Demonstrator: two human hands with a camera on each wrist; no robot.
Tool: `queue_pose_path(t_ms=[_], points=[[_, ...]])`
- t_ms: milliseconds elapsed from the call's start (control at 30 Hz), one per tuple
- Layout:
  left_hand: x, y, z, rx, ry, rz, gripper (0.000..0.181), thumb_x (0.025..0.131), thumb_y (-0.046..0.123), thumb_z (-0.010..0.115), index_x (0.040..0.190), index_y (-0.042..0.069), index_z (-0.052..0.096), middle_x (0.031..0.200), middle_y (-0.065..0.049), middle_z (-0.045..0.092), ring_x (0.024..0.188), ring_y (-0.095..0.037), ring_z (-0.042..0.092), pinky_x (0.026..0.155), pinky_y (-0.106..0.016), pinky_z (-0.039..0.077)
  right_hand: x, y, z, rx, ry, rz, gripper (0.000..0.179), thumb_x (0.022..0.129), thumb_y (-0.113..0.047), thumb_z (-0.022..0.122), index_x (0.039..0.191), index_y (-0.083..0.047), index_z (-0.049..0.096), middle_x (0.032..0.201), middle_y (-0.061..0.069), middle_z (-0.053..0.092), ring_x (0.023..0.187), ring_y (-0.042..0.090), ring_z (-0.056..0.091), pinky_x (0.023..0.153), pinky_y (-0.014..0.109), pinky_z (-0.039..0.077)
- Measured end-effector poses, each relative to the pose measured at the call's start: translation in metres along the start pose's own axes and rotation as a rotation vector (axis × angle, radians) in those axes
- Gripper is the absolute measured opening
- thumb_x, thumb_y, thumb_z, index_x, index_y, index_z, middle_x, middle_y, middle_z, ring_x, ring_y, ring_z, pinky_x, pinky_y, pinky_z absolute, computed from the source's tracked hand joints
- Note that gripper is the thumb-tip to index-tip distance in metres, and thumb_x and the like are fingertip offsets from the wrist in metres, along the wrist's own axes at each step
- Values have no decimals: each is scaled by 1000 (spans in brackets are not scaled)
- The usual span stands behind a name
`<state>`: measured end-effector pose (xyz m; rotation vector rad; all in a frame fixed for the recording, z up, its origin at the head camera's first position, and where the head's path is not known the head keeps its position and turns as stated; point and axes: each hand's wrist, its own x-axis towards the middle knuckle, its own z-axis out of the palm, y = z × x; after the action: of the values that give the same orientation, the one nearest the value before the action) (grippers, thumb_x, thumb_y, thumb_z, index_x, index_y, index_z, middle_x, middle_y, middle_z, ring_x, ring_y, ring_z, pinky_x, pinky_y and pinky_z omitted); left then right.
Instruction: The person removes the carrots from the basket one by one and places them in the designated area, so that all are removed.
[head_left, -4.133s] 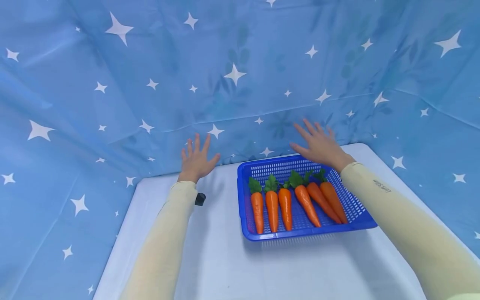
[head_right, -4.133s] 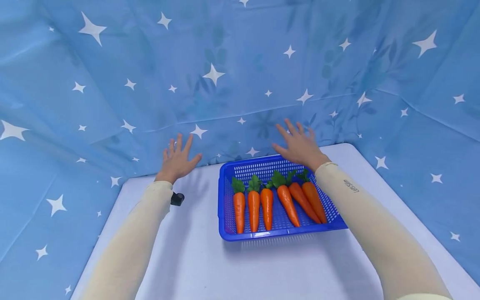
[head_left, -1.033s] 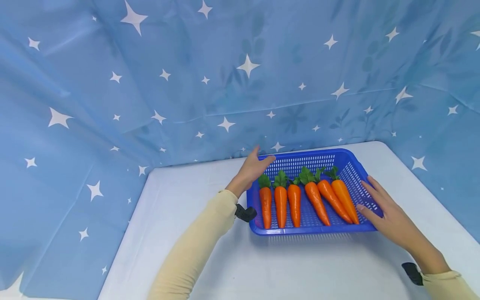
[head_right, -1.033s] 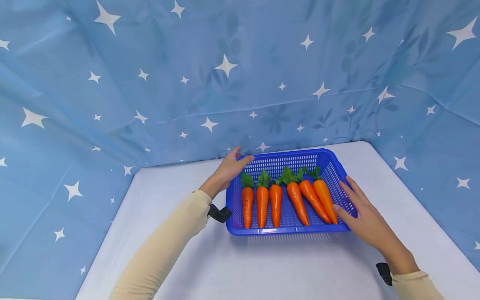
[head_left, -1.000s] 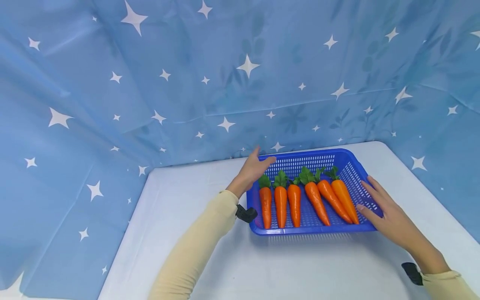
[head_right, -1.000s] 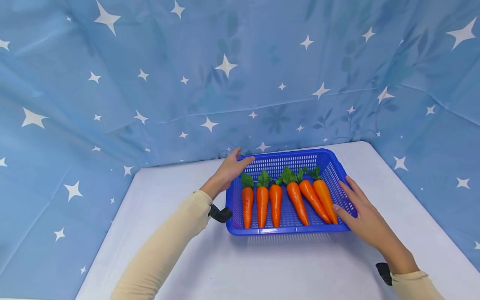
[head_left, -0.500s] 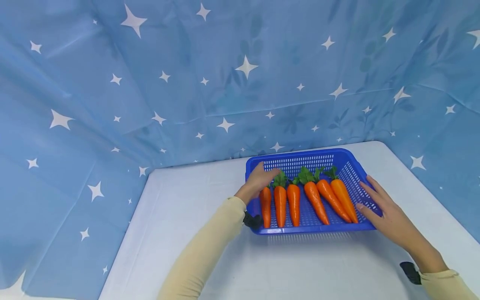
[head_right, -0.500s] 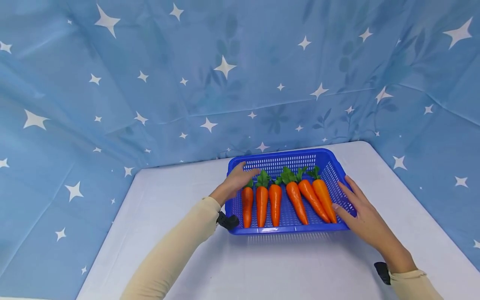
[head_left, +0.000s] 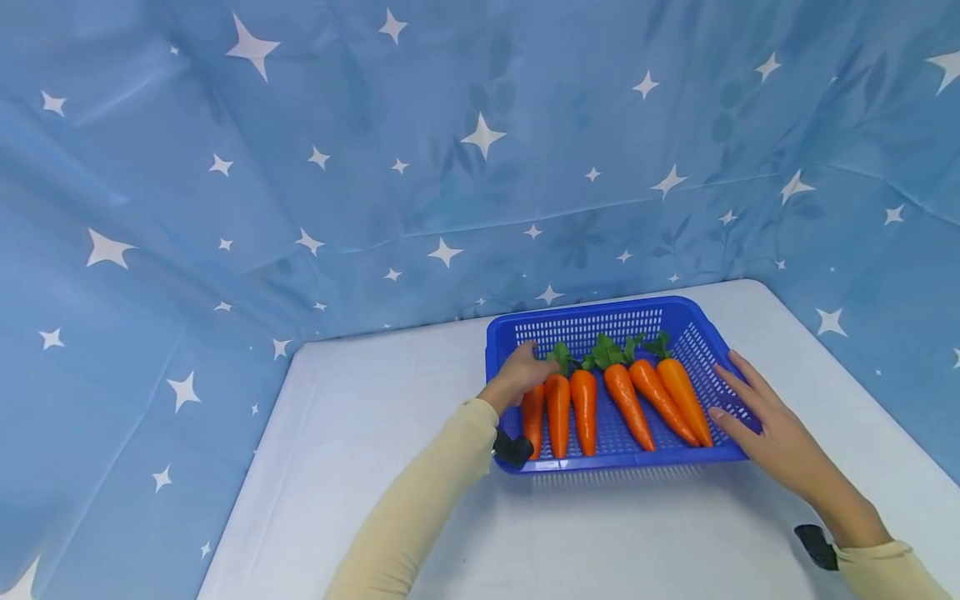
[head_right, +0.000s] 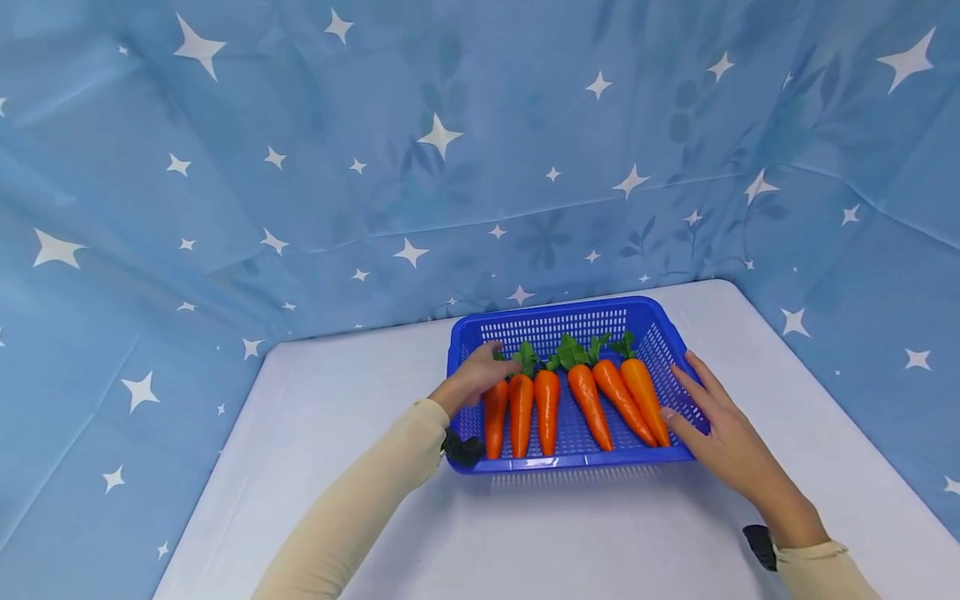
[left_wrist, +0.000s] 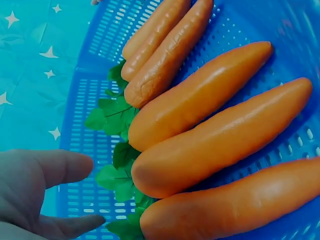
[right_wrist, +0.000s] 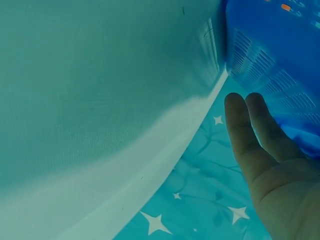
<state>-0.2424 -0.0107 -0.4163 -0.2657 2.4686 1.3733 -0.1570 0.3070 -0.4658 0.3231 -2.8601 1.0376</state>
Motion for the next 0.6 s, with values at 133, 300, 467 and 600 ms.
queue_pose_path(t_ms=[133, 300, 467, 600], points=[[18, -12, -10, 32, -121, -12, 59, 92, 17, 64, 146, 6, 42, 141, -15, 50, 117, -32, 54, 101, -55, 44, -1, -1, -1, 4, 12, -2, 70, 98, -33, 56, 156, -10, 23, 164, 12, 0, 142, 53, 9, 80, 83, 28], [20, -15, -5, 100, -116, 25, 53, 86, 7, 67, 136, 1, 52, 128, -14, 58, 102, -30, 56, 98, -51, 48, -2, -1, -1, 30, 12, -4, 68, 99, -31, 55, 156, -10, 24, 164, 11, 0, 143, 52, 8, 80, 83, 27], [18, -16, -6, 212, -101, 107, 47, 83, -1, 64, 129, -5, 55, 114, -14, 60, 91, -28, 57, 88, -41, 54, -3, -1, 0, 50, 27, -8, 66, 99, -30, 54, 156, -11, 25, 164, 9, 0, 144, 51, 8, 85, 83, 24], [19, -15, -7, 257, -102, 129, 42, 82, -1, 64, 123, -5, 58, 102, -12, 59, 85, -26, 57, 81, -38, 55, -2, -1, 2, 55, 42, -13, 66, 99, -29, 55, 155, -11, 26, 165, 9, 1, 144, 51, 7, 88, 83, 21]])
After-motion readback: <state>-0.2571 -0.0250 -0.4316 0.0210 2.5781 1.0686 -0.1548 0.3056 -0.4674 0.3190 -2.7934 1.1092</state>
